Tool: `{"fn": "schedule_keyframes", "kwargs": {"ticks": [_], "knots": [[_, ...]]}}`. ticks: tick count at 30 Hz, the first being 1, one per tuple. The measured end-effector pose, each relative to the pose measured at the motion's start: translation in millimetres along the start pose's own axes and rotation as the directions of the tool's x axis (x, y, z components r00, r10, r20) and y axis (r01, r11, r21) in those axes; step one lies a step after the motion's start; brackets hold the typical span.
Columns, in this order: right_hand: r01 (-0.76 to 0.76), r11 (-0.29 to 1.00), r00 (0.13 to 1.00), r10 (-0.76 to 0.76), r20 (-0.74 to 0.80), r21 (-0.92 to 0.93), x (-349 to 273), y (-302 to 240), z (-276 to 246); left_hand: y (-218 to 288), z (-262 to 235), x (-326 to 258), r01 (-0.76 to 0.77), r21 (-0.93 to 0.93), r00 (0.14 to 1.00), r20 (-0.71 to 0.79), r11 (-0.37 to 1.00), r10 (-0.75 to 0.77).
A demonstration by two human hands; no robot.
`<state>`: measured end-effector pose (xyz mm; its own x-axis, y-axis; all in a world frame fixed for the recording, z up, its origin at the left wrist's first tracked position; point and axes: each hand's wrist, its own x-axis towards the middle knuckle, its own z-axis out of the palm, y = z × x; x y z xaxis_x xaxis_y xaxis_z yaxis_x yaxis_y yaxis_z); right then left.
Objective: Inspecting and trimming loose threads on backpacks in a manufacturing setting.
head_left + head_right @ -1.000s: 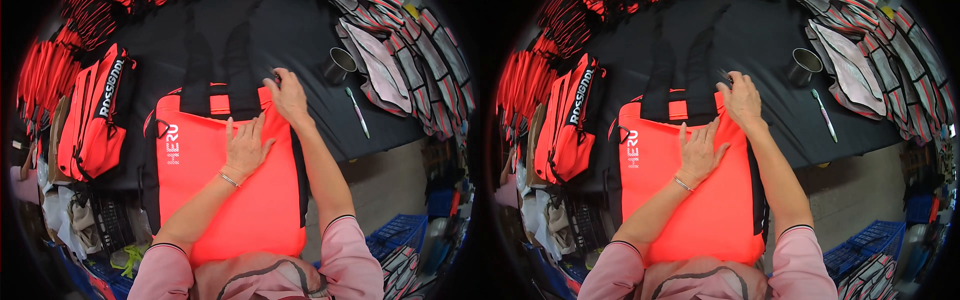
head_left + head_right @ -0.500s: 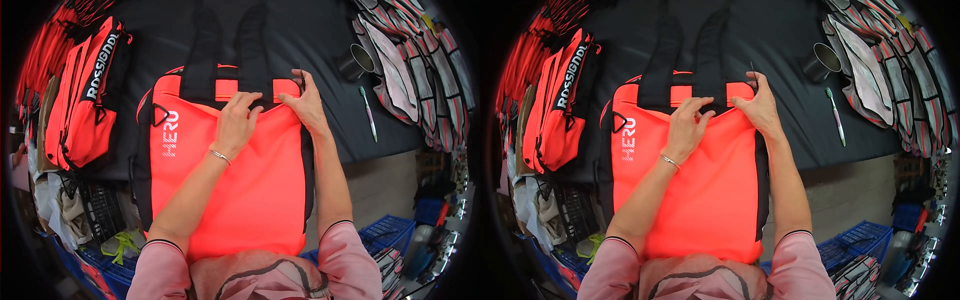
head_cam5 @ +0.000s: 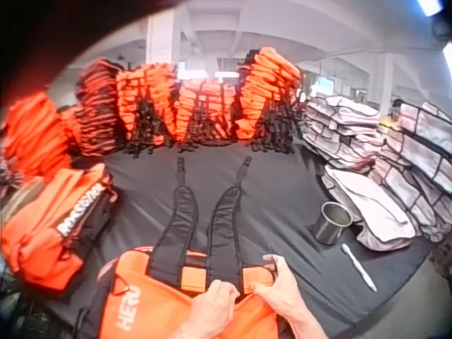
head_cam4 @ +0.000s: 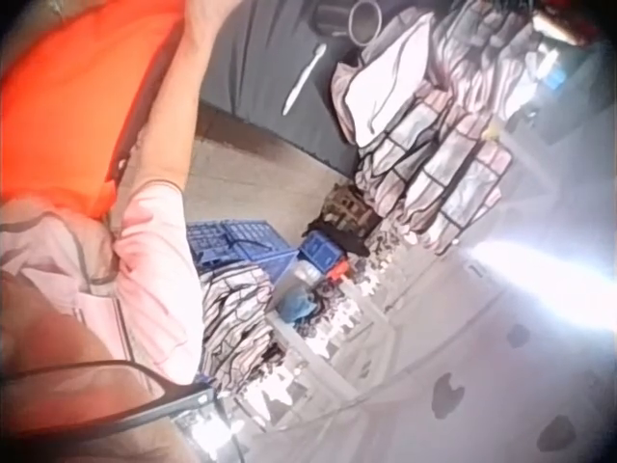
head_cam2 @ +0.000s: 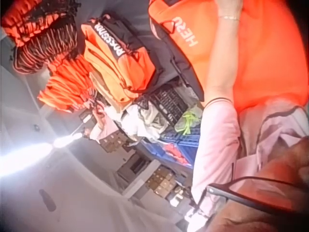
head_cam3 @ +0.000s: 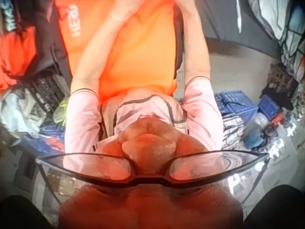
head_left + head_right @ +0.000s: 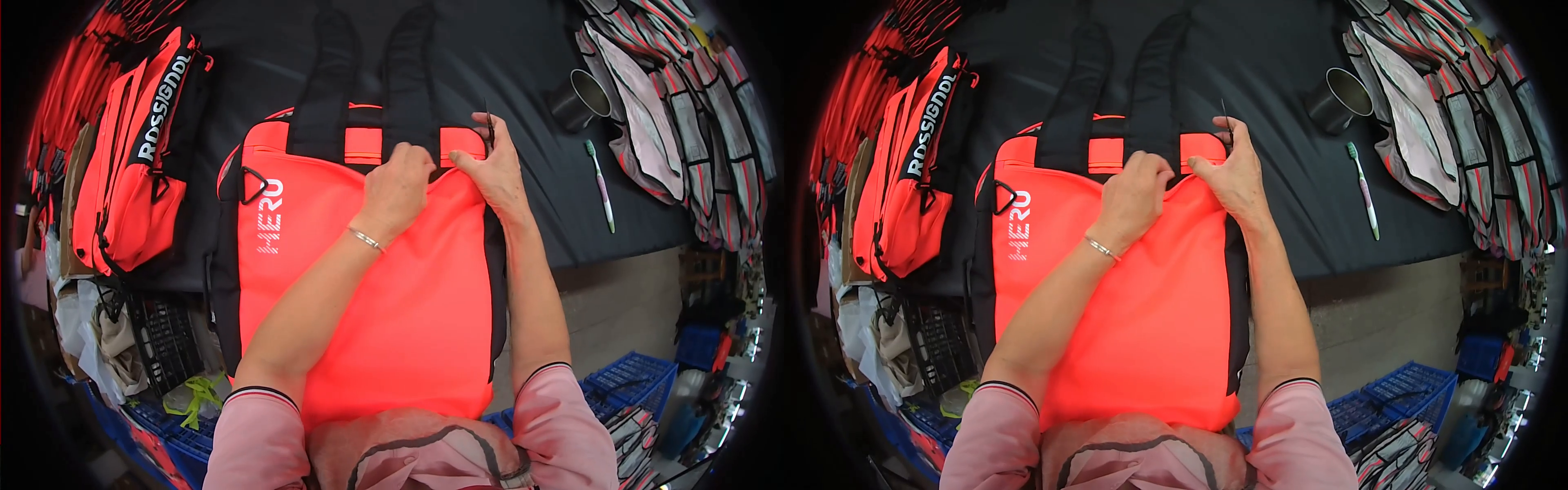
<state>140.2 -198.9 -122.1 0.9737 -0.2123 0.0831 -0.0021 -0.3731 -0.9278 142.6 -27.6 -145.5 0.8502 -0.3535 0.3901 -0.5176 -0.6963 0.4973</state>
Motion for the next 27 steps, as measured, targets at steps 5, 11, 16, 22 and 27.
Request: {"fn": "schedule_keyframes", "kwargs": {"ticks": [5,11,16,22,27], "knots": [[0.150,0.975,0.988,-0.155,-0.016,-0.163,4,17,3,-9,1,-7,0.128,-0.232,0.982,-0.107,0.964,-0.156],[0.378,0.774,0.917,-0.388,0.092,-0.508,2,-21,-13,-14,-2,-10,0.174,-0.384,0.962,-0.131,0.907,-0.240],[0.602,0.655,0.798,-0.489,0.352,-0.457,16,-43,-20,-14,-2,-10,0.185,-0.451,0.951,-0.141,0.873,-0.275],[0.773,0.499,0.608,-0.408,0.681,-0.391,44,-51,-22,-9,-1,-9,0.159,-0.493,0.942,-0.185,0.855,-0.282],[0.825,0.449,0.520,-0.359,0.775,-0.345,51,-53,-16,-10,-1,-9,0.150,-0.456,0.949,-0.184,0.878,-0.257]]}}
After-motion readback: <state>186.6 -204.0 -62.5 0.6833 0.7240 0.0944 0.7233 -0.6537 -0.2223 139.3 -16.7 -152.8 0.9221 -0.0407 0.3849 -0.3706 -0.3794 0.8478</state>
